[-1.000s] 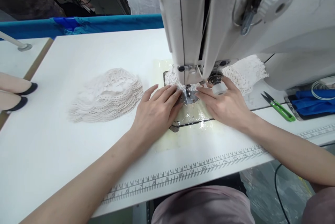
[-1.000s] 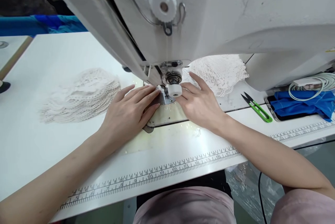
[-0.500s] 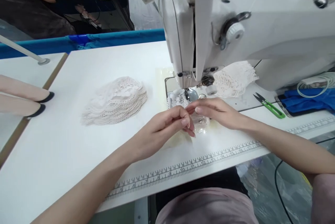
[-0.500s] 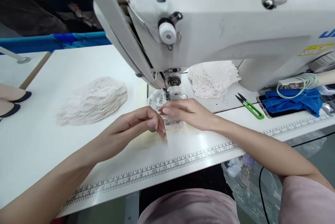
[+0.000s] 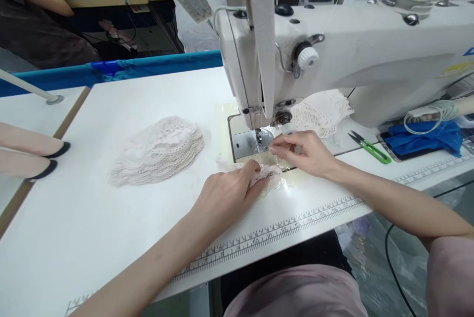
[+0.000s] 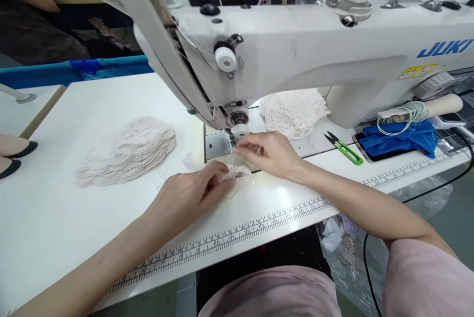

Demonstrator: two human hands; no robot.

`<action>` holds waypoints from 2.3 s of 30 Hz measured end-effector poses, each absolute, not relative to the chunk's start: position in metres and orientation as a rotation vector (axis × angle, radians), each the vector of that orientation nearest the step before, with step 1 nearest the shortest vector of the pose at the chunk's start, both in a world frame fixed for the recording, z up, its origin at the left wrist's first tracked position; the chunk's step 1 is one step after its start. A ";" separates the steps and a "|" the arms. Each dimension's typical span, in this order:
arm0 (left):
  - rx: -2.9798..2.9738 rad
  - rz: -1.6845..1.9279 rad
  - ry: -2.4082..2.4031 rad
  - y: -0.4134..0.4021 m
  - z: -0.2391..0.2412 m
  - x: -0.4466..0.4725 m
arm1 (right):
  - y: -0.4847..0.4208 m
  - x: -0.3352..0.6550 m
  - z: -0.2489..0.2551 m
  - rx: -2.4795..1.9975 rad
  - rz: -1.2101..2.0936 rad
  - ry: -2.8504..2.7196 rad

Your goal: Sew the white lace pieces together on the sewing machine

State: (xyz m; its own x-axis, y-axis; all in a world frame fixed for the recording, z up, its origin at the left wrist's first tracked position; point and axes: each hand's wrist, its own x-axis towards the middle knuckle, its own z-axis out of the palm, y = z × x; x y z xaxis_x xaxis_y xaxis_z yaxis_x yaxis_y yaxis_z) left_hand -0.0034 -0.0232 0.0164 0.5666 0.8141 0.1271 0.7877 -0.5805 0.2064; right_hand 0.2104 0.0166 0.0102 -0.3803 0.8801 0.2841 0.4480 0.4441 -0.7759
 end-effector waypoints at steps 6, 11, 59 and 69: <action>2.809 0.439 1.375 -0.015 0.015 -0.001 | 0.015 0.210 0.012 -1.148 0.828 -2.107; 2.643 0.708 1.265 -0.003 0.019 0.001 | 0.015 0.209 0.015 -1.118 1.271 -1.925; 2.130 0.851 1.404 -0.013 0.023 0.001 | 0.003 0.196 0.005 -0.990 1.459 -1.538; 2.115 0.872 1.427 -0.012 0.021 0.000 | -0.002 0.195 0.006 -0.927 1.133 -1.679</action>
